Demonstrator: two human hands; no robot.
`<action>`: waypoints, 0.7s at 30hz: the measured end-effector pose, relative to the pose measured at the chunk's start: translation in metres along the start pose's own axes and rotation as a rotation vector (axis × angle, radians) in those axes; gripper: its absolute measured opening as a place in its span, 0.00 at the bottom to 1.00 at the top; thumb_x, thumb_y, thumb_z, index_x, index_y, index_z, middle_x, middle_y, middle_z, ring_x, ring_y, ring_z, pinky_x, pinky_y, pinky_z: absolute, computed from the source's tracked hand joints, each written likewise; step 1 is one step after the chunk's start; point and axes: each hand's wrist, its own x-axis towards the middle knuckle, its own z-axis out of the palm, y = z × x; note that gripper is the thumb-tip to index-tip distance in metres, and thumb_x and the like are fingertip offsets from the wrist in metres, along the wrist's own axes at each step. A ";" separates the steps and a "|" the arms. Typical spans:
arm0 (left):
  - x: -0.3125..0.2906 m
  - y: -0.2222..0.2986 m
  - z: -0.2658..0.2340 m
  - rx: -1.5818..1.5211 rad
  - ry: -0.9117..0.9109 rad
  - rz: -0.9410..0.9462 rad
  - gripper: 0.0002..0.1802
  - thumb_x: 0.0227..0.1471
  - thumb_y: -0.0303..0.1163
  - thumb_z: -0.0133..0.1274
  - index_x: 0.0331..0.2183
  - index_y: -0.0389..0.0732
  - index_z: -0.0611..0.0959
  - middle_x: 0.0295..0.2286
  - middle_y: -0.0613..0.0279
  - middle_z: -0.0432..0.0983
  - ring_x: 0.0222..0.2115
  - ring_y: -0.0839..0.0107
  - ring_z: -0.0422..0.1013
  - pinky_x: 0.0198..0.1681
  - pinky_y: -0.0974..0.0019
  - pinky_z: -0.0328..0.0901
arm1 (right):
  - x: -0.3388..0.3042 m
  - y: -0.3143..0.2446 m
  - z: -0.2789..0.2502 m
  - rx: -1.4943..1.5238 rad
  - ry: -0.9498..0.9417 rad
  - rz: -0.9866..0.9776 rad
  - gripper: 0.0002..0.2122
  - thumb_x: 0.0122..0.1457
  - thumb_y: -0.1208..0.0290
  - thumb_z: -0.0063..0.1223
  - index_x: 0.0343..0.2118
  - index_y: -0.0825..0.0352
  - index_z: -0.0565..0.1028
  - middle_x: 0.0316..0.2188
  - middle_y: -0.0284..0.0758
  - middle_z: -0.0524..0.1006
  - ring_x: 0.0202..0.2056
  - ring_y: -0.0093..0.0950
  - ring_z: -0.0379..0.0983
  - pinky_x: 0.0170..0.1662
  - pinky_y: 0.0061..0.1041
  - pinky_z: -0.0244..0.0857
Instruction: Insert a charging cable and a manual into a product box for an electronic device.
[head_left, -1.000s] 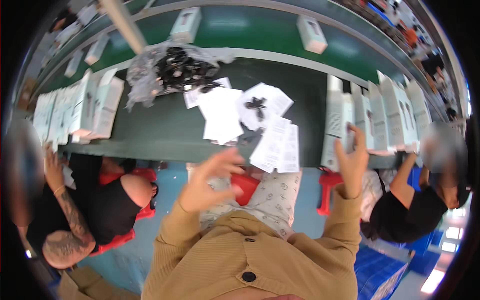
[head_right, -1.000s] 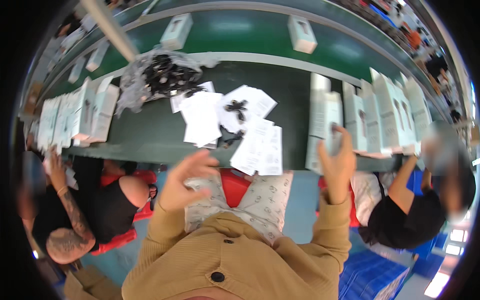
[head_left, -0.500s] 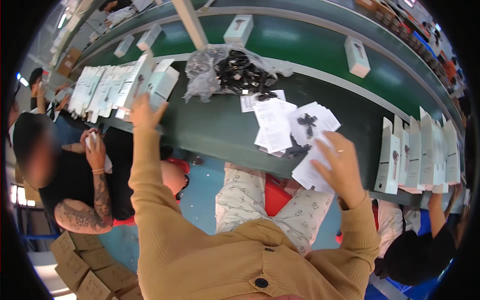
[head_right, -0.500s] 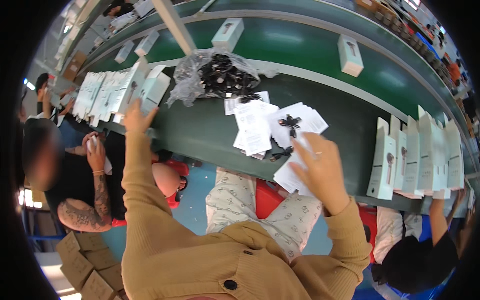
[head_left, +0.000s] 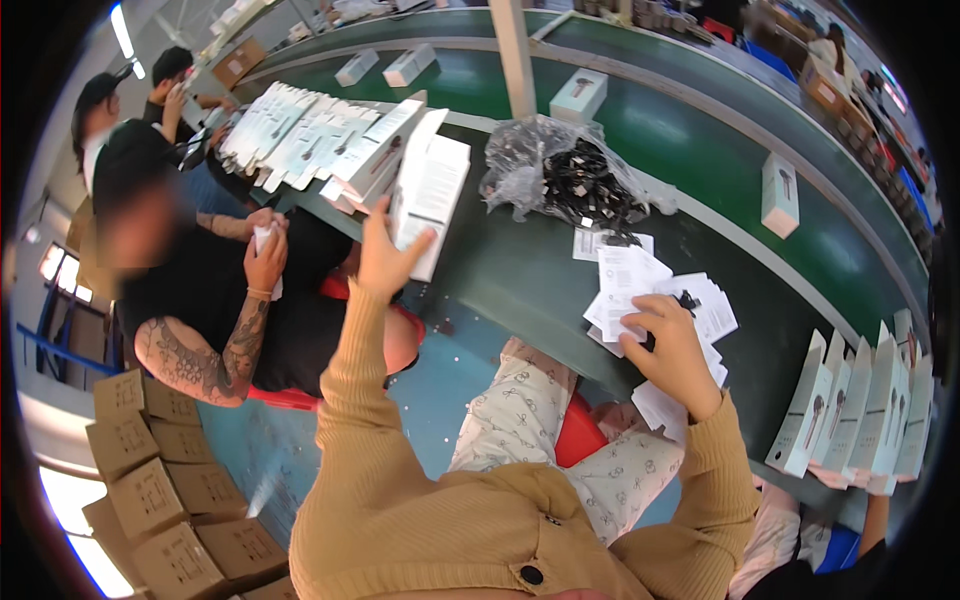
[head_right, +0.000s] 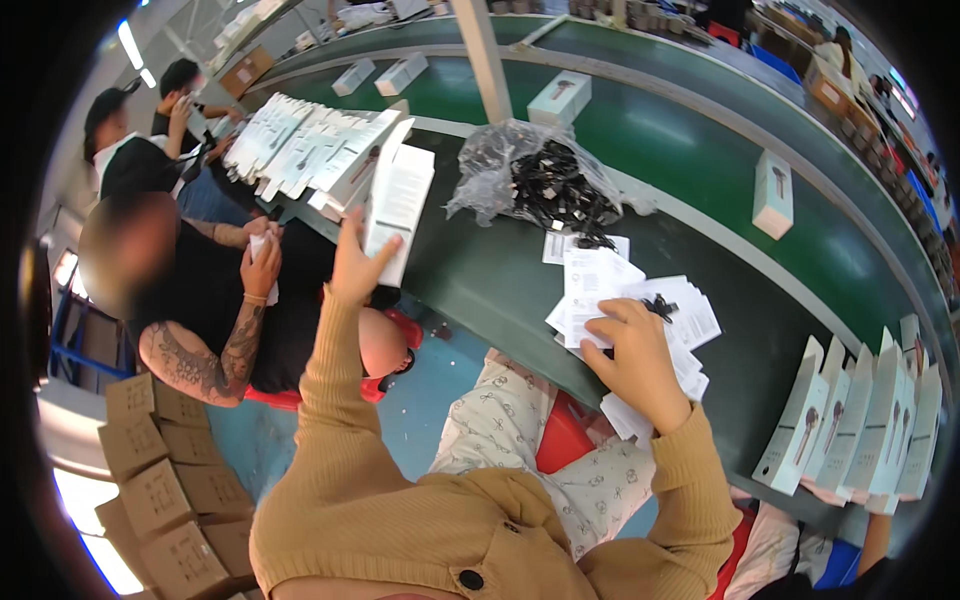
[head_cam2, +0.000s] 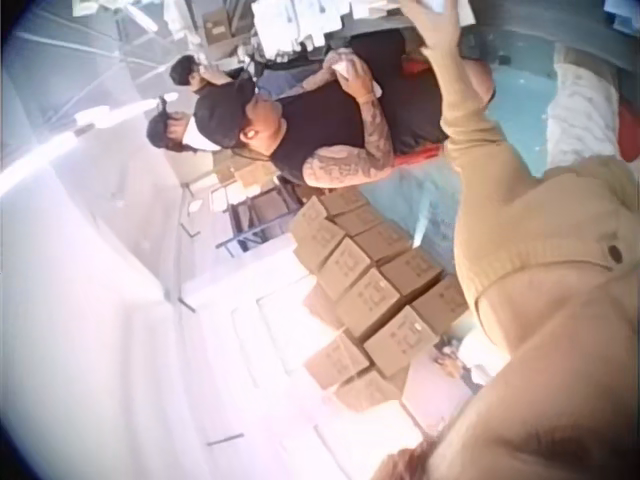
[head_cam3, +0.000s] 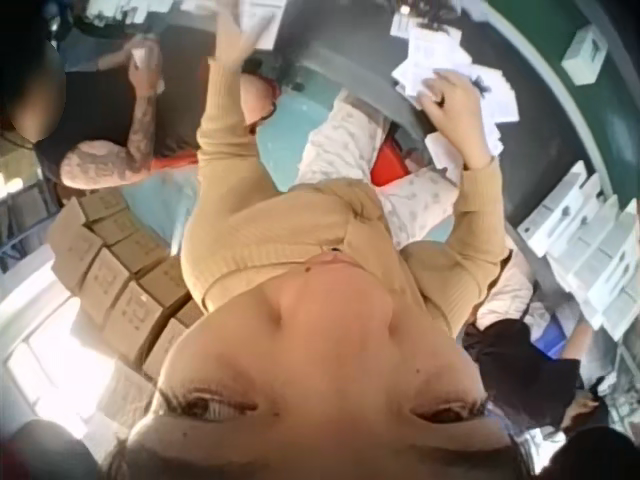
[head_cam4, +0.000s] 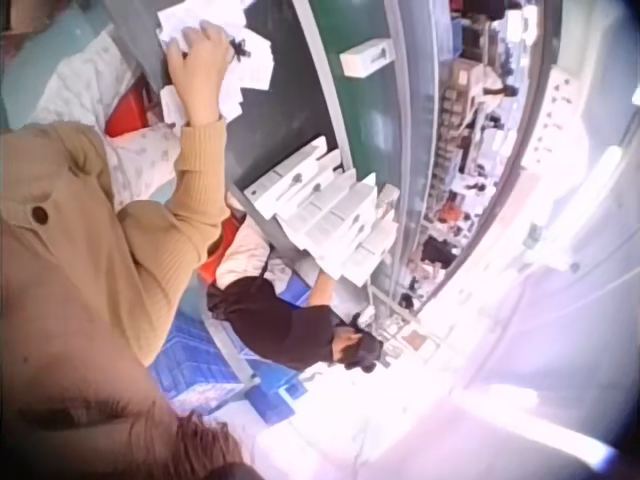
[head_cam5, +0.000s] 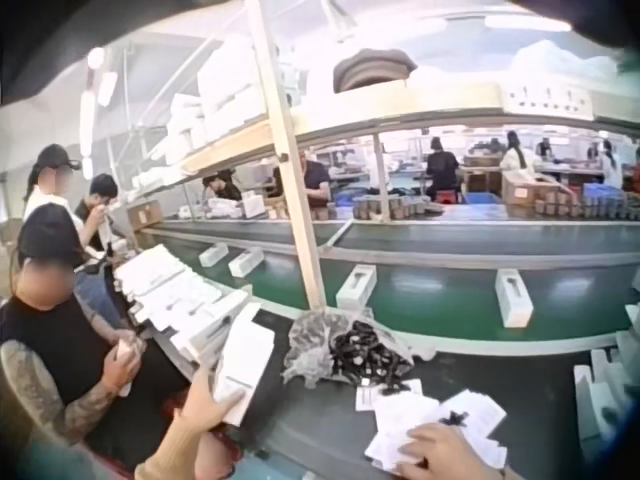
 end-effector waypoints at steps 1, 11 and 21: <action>-0.019 0.030 -0.008 -0.424 -0.167 -0.158 0.42 0.43 0.34 0.64 0.55 0.30 0.60 0.45 0.47 0.65 0.49 0.65 0.62 0.52 0.65 0.58 | 0.001 -0.004 0.001 0.002 0.037 0.011 0.13 0.44 0.67 0.62 0.32 0.68 0.78 0.40 0.41 0.73 0.45 0.39 0.67 0.47 0.36 0.57; -0.177 0.091 0.022 -1.661 -0.664 -0.680 0.40 0.50 0.53 0.45 0.58 0.40 0.58 0.55 0.56 0.60 0.54 0.65 0.60 0.57 0.60 0.54 | 0.013 -0.016 0.015 -0.181 0.122 -0.112 0.06 0.48 0.72 0.58 0.28 0.67 0.77 0.29 0.37 0.72 0.36 0.37 0.67 0.39 0.35 0.58; -0.193 0.109 0.044 -1.785 -0.974 -0.579 0.52 0.41 0.55 0.59 0.60 0.42 0.56 0.53 0.44 0.61 0.51 0.52 0.64 0.52 0.53 0.63 | 0.012 -0.021 0.011 -0.185 0.056 -0.148 0.03 0.49 0.76 0.56 0.22 0.68 0.74 0.21 0.37 0.71 0.26 0.37 0.69 0.27 0.33 0.62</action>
